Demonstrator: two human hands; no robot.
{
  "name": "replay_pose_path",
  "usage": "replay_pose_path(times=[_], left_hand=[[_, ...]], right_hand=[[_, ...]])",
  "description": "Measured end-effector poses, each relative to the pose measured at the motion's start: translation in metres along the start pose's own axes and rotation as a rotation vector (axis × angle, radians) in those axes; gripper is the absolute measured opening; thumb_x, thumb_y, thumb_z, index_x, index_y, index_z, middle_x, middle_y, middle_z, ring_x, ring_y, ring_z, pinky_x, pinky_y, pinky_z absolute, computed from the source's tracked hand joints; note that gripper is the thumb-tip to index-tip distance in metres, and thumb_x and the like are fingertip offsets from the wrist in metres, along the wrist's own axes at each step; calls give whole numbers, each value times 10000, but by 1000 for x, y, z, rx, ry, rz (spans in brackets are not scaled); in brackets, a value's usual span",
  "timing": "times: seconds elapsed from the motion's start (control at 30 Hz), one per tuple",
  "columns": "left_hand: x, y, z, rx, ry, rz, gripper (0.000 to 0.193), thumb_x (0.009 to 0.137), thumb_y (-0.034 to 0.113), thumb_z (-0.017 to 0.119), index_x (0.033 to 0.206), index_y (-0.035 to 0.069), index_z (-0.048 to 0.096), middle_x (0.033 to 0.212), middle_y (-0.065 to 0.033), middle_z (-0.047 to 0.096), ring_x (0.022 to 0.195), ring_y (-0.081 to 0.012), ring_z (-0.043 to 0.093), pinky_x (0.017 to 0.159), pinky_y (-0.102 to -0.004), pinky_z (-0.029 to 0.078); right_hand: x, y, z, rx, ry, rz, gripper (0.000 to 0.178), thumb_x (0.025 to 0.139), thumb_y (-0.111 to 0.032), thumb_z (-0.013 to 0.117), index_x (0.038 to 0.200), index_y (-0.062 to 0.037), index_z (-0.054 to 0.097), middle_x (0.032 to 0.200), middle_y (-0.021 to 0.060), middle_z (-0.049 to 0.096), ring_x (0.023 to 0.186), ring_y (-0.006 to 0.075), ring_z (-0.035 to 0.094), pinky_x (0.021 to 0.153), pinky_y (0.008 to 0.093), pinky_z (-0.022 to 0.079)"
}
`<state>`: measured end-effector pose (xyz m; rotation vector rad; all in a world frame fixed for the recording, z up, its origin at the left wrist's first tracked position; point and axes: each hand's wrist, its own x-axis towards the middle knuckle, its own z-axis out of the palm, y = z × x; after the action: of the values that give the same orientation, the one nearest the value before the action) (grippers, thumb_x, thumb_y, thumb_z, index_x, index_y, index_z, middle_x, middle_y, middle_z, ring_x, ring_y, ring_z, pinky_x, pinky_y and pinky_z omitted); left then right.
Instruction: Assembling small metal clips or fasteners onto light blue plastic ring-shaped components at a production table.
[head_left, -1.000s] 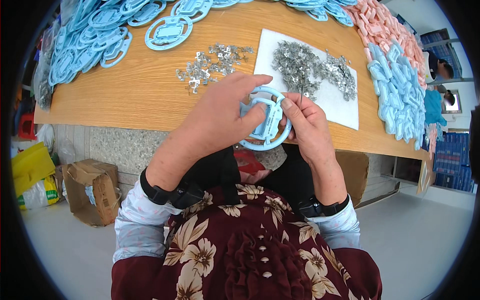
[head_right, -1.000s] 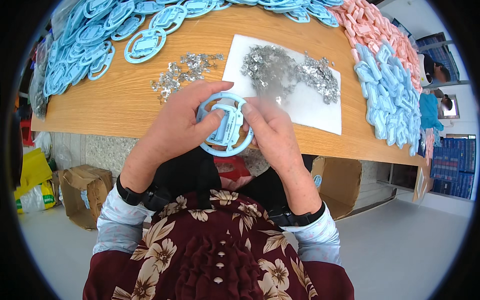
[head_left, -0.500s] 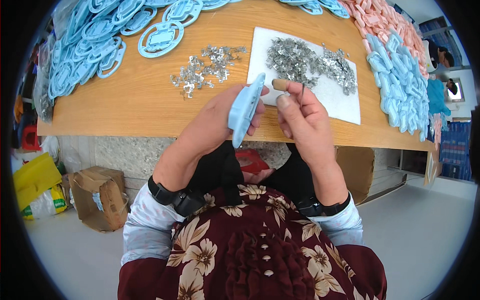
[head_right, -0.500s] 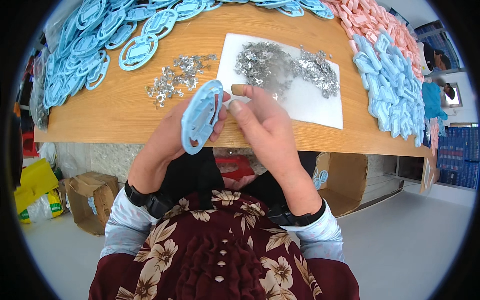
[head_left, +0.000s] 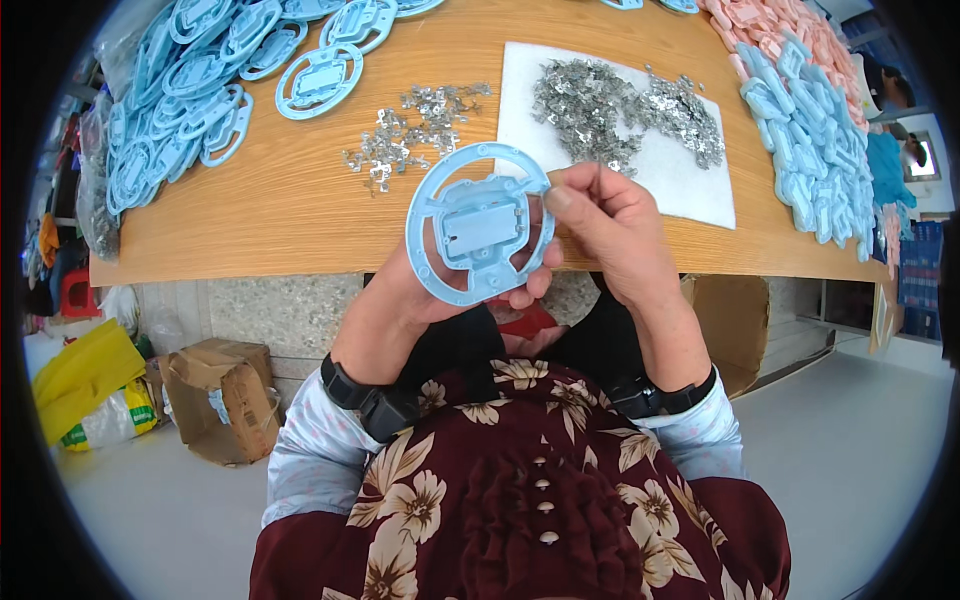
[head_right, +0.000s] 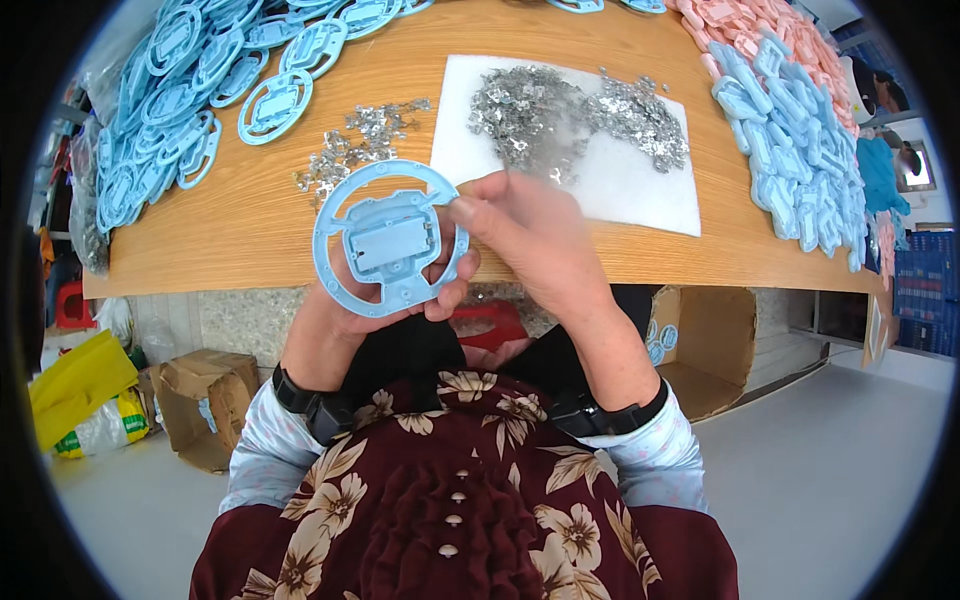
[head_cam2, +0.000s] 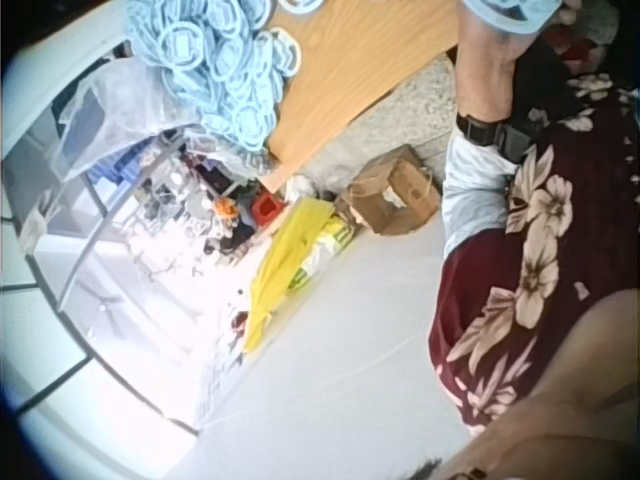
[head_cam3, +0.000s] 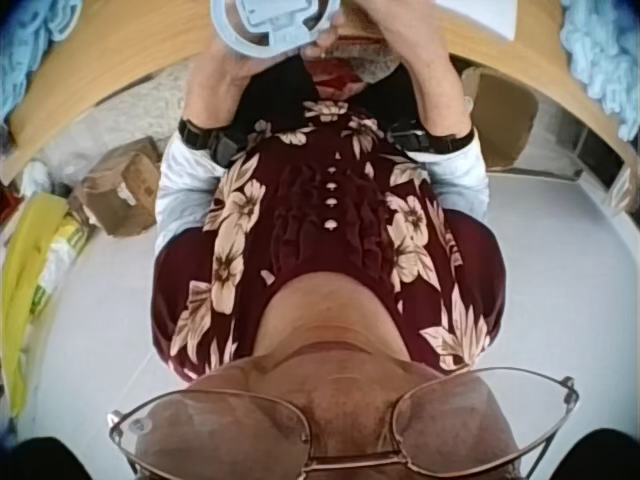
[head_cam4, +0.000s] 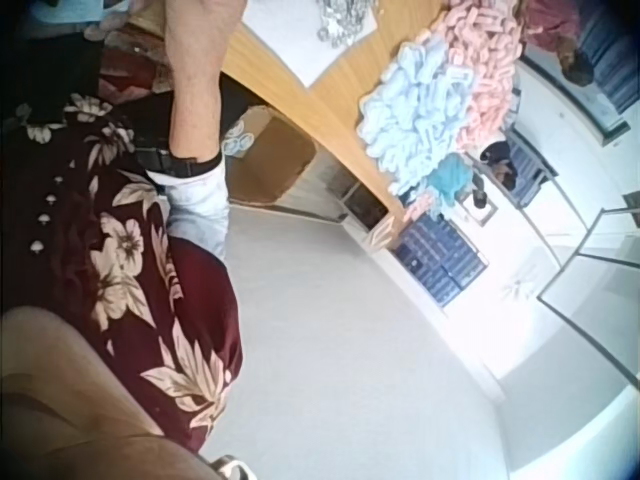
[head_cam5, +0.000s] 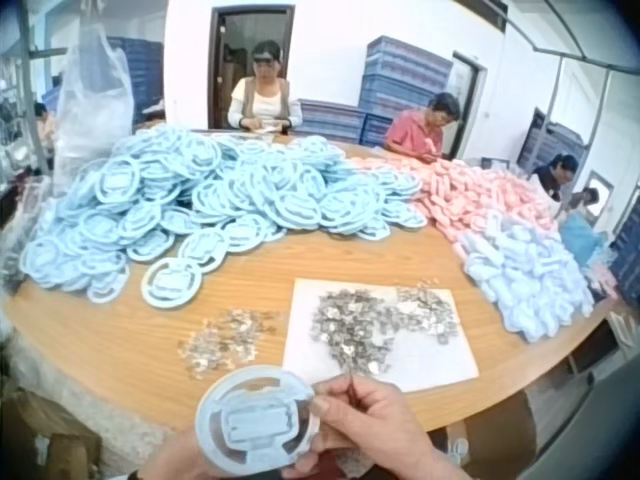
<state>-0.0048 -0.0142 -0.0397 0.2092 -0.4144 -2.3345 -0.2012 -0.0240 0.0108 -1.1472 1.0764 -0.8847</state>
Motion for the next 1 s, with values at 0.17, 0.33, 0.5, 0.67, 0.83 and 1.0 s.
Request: replay_pose_path(times=[0.17,0.33,0.5,0.67,0.83,1.0], left_hand=[[10,-8,-6,-13,25,-101,650,968,579,466,1255,7,577,1022,-256,653,747,-356,671,541,-378,515],[23,-21,-1,-14,-97,-193,629,993,517,470,1275,-38,557,1062,-303,656,776,-414,698,616,-433,588],[32,-33,19,221,18,-305,606,1037,438,427,1346,-78,504,1181,-300,638,994,-461,689,759,-499,632],[29,-38,34,486,93,-467,515,1075,341,392,1371,-68,494,1203,-231,649,1047,-326,688,852,-394,590],[25,-45,42,649,62,-428,513,1070,307,390,1383,-90,481,1198,-229,651,1042,-286,682,860,-373,578],[34,-51,57,931,90,-331,546,1042,336,449,1379,-92,489,1152,-215,668,998,-276,696,839,-356,586]], right_hand=[[-8,-3,-10,-176,112,-69,336,920,-253,723,1048,50,660,882,54,697,758,86,605,709,273,506],[-24,-11,-21,-231,142,-27,293,914,-262,728,995,18,694,852,32,691,777,84,593,718,278,503],[-60,-9,-62,-155,249,1,245,928,-252,710,996,-16,704,777,-31,632,677,52,526,609,228,428],[-126,19,-137,-95,515,53,191,953,-233,677,1007,-53,712,770,-80,603,639,12,472,565,192,360],[-210,75,-233,-64,948,125,286,949,-365,696,929,-82,663,641,-59,513,512,25,410,457,206,281],[-310,261,-357,-1055,1201,431,513,837,-511,769,842,-5,685,661,43,604,575,157,586,547,344,471]])
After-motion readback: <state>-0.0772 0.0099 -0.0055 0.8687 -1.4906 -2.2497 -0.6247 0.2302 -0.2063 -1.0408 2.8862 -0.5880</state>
